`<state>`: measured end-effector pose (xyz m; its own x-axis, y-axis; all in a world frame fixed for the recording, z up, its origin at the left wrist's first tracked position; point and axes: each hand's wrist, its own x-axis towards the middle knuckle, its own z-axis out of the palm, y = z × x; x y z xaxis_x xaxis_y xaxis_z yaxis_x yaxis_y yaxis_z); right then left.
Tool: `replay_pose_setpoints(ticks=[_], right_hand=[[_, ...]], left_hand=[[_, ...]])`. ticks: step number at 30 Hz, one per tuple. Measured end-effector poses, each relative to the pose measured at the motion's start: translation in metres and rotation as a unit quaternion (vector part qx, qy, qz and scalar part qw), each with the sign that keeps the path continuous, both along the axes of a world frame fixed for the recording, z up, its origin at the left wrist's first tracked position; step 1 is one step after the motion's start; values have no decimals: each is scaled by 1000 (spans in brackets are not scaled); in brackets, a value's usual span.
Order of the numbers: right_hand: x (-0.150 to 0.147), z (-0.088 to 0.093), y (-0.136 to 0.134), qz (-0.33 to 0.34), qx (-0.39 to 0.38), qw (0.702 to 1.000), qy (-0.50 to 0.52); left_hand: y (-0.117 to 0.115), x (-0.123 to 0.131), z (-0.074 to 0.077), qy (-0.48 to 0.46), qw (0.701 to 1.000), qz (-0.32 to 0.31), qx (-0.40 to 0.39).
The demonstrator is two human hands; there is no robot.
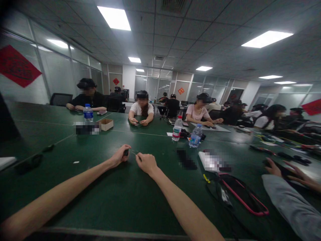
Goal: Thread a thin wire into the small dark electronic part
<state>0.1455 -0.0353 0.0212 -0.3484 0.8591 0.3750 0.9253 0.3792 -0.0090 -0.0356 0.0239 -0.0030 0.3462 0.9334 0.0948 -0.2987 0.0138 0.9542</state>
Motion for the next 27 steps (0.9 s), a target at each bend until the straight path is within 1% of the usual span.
replay_pose_setpoints(ticks=[7,15,23,27], right_hand=[[-1,-1,-1,52,16,999,1],[0,0,-1,75,19,997,8],[1,1,-2,72,26,997,-1],[1,-1,-2,60,30,998,-10]], left_hand=[[-3,0,4,-7,1000,-10,-10],[-7,2,4,-2,1000,15,18],[0,2,0,10,1000,16,12],[1,2,-2,31,999,-4,10]])
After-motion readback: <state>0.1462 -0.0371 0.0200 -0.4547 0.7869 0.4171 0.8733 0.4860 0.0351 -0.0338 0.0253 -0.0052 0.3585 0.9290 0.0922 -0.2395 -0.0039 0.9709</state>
